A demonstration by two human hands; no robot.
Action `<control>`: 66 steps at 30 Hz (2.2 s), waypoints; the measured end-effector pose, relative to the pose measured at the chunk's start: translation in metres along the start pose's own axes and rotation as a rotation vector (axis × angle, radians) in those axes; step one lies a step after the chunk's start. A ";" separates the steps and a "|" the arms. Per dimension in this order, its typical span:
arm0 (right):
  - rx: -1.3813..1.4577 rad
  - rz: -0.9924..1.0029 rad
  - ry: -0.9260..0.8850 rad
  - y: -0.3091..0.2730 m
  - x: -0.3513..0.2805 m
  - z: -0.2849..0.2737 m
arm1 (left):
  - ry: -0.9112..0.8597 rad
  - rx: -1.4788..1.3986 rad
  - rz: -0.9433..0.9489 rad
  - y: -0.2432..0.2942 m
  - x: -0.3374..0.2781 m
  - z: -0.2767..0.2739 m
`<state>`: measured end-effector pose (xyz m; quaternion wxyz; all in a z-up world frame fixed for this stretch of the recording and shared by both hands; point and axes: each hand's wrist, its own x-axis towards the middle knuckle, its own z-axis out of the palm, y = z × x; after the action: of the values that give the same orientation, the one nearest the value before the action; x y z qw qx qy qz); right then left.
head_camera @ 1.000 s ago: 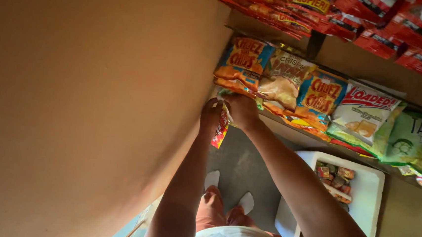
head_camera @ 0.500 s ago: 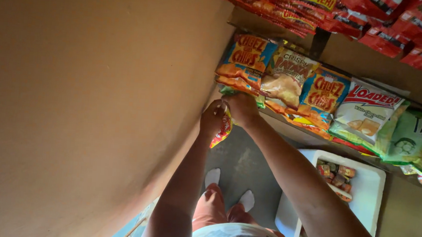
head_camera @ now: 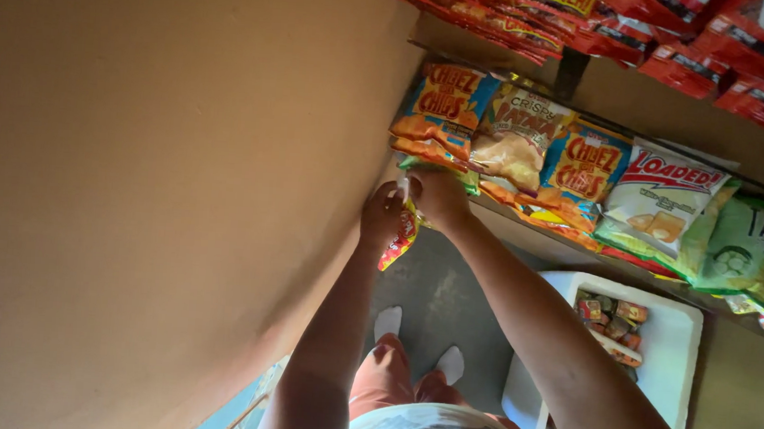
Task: Stocking and organizing various grocery items and condiments onto storage shelves from a container.
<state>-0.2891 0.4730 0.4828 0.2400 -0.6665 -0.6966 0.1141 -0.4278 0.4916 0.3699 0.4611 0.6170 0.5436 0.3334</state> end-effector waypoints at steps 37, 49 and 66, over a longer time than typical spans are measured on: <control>-0.311 -0.167 0.948 -0.107 -0.376 -0.342 | -0.397 -0.427 0.268 0.373 -0.345 0.013; -0.545 -0.081 1.078 -0.126 -0.415 -0.346 | -0.432 -0.226 0.454 0.412 -0.388 0.007; -0.534 -0.002 0.977 -0.189 -0.389 -0.324 | -0.733 -0.613 0.374 0.376 -0.360 -0.039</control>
<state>-0.2980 0.0223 0.7812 0.3580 -0.6787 -0.5097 -0.3891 -0.3940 0.1537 0.7660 0.7136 0.6164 0.1039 0.3162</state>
